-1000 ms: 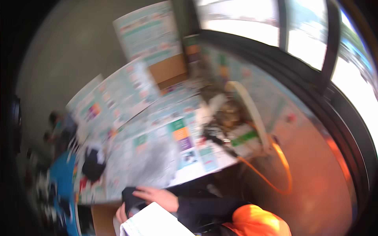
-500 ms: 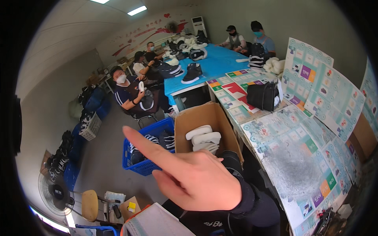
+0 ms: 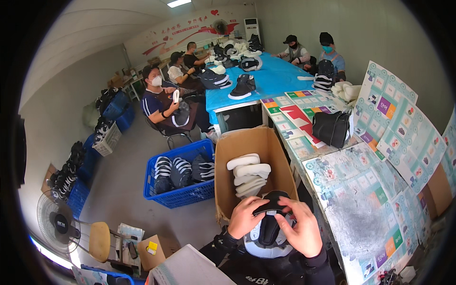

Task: The person picks up shoe upper components from a cardboard box, cleans or processes the edges with a handheld nozzle tool, and places the processed components onto a nearby table. The person handles several black and white shoe uppers one at a time, moving them from the box to the workspace.

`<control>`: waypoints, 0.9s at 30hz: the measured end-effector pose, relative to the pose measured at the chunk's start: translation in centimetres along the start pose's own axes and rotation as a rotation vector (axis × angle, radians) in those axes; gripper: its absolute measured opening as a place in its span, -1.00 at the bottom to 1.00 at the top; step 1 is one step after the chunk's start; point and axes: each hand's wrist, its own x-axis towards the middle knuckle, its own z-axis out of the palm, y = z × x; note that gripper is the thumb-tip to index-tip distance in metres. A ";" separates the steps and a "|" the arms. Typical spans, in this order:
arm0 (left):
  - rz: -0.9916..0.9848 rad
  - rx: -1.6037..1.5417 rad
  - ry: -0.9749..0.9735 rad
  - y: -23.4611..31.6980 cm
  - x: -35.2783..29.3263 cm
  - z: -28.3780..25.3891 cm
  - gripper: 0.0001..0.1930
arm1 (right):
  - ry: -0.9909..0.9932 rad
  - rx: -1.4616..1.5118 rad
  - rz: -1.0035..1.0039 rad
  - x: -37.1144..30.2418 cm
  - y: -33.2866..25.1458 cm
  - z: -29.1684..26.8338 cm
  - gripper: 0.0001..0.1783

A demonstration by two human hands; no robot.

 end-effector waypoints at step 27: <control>-0.319 -0.318 -0.094 -4.2 -2.0 3.5 -0.82 | 0.324 0.248 0.557 -8.1 15.9 4.8 -0.91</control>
